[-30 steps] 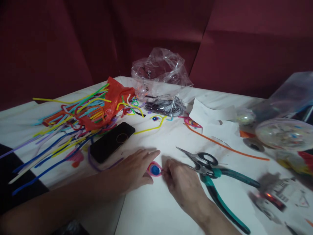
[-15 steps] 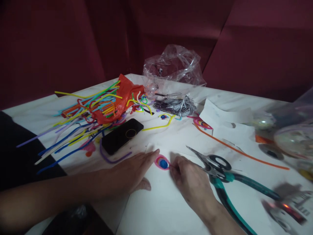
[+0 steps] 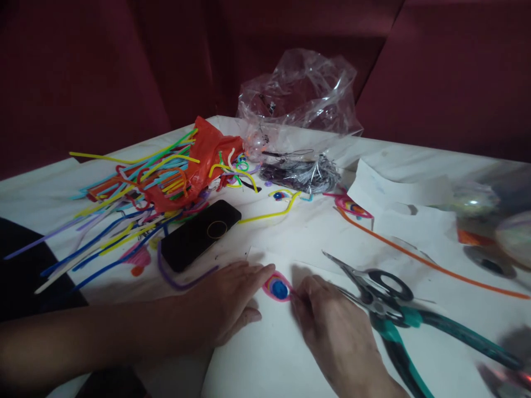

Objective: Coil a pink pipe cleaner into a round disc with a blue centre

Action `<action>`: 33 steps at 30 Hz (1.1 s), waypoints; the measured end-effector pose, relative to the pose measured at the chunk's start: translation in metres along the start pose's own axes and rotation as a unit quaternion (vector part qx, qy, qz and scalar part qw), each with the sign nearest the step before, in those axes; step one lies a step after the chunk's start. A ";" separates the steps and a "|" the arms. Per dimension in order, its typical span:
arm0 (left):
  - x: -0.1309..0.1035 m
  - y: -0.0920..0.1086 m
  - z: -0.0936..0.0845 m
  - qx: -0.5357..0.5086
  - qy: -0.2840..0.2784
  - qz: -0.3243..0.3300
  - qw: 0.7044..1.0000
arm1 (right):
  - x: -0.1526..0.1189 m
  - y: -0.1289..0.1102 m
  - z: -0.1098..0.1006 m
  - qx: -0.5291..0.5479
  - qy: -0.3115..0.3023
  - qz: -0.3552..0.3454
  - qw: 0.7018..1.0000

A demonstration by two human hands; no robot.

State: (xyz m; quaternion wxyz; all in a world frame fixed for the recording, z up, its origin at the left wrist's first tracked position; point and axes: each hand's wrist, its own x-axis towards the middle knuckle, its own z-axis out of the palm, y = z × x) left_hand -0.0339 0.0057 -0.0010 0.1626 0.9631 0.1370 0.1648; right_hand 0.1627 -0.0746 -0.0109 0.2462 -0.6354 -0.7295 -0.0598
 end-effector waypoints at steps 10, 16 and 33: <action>-0.021 0.008 0.000 0.065 -0.146 -0.002 0.987 | -0.001 0.000 -0.001 -0.026 0.010 -0.028 0.999; -0.023 0.009 -0.002 0.088 -0.131 -0.005 0.987 | -0.005 -0.001 0.003 -0.038 0.020 -0.017 0.999; -0.019 0.013 0.012 0.124 -0.050 -0.018 0.991 | -0.002 -0.001 -0.001 -0.029 0.004 -0.048 0.998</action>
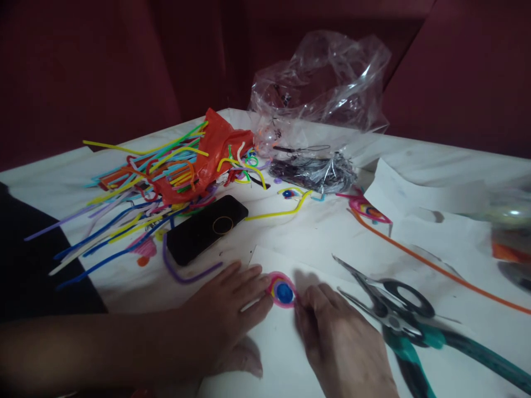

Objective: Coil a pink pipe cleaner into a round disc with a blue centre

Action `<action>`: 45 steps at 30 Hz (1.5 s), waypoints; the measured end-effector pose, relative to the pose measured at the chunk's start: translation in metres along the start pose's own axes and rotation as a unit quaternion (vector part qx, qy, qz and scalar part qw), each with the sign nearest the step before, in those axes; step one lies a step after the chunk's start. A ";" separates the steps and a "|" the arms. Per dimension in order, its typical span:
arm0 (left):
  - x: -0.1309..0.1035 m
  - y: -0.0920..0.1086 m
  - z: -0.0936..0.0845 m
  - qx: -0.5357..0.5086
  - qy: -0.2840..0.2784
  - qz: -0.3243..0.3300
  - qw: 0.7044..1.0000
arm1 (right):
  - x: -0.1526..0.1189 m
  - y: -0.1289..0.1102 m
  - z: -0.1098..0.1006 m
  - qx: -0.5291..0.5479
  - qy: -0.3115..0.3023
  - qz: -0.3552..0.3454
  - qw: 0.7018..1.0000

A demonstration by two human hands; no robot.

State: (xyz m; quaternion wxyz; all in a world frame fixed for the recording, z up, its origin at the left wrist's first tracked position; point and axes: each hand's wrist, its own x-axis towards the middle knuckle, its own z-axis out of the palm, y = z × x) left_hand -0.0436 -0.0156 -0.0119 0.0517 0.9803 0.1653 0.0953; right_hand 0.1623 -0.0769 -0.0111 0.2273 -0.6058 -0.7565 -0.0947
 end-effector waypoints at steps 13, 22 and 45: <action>0.010 -0.002 -0.012 0.041 0.004 0.036 0.999 | -0.013 0.011 0.000 0.068 -0.068 0.035 0.995; 0.027 0.002 -0.015 0.020 -0.011 0.087 0.996 | -0.013 0.012 0.001 0.068 -0.067 0.041 0.995; 0.017 0.013 -0.009 0.063 0.003 0.055 0.997 | -0.001 -0.001 -0.005 0.021 -0.005 0.006 1.000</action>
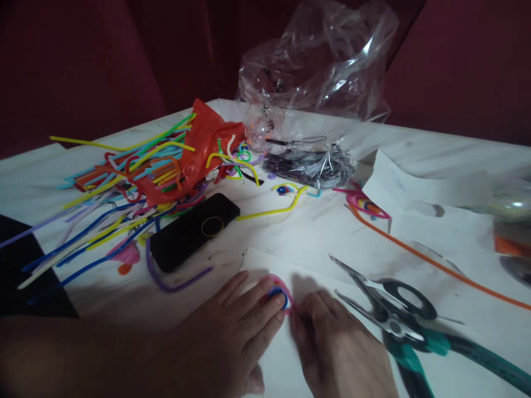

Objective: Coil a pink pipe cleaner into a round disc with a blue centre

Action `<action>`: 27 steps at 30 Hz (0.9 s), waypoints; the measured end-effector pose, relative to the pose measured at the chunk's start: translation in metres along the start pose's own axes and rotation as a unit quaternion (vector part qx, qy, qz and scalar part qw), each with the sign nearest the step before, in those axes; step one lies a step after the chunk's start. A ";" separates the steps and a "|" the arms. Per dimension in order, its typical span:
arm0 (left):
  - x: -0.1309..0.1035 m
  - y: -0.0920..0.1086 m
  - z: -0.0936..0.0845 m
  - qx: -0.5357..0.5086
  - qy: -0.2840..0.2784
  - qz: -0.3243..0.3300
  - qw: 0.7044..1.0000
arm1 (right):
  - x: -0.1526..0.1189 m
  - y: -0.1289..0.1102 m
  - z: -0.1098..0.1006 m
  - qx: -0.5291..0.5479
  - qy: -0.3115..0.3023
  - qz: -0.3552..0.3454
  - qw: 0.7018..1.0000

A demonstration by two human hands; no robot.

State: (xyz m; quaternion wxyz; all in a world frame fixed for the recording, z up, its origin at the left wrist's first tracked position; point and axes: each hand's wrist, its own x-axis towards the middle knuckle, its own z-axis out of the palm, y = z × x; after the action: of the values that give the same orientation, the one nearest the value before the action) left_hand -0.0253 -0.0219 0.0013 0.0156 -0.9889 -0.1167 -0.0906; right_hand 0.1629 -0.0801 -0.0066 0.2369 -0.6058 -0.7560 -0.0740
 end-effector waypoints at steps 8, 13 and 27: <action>-0.002 0.008 0.007 0.017 0.014 0.006 1.000 | -0.002 -0.002 0.001 -0.002 -0.002 0.015 1.000; -0.003 0.008 -0.001 0.018 0.000 0.010 1.000 | -0.001 -0.001 0.000 0.003 -0.002 0.002 1.000; 0.000 0.007 -0.005 0.020 -0.028 0.002 0.999 | -0.001 0.003 -0.004 0.039 -0.028 -0.003 0.999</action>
State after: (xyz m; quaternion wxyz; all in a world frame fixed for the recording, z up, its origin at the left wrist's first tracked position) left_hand -0.0242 -0.0293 0.0060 0.0322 -0.9907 -0.1173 -0.0604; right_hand 0.1668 -0.0816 -0.0041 0.2390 -0.5954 -0.7666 -0.0277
